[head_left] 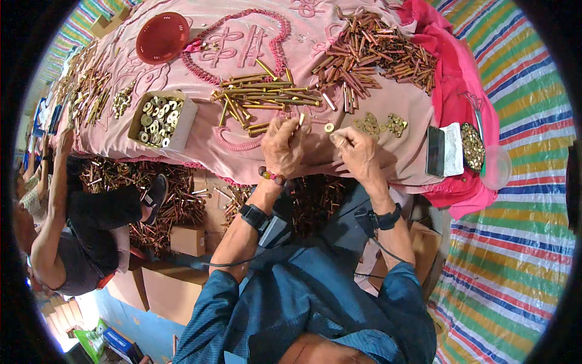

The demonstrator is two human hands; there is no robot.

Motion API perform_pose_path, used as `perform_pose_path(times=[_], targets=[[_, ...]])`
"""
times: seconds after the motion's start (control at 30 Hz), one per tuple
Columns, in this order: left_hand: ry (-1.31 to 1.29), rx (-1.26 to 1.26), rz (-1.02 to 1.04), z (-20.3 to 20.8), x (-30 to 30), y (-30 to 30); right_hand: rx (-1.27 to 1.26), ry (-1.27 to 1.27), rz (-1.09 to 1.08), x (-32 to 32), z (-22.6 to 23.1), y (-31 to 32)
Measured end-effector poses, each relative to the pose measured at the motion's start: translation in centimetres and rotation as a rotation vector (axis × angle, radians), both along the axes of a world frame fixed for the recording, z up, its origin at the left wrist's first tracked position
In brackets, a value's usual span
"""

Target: Assembling small metal components by threading small rings onto thin metal rods and tubes.

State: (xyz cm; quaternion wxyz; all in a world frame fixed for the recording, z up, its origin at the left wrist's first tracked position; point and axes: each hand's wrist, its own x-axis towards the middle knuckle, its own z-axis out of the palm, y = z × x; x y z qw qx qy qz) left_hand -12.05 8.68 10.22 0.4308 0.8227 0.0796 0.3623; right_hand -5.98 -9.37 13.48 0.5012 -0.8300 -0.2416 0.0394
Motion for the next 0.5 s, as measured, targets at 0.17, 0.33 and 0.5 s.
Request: perform_pose_path(times=[0.17,0.33,0.5], targets=[[-0.146,-0.202,-0.045,-0.1,1.1,-0.6,-0.054,0.053,-0.119,1.9,-0.4,-0.5],[0.098,-0.234,-0.155,-1.9,1.1,-0.9,-0.310,-0.294,-0.107,2.9,-2.3,1.4],[0.131,-0.160,-0.212,-2.3,1.1,-0.8,-0.141,-0.278,-0.053,3.1,-3.2,2.2]])
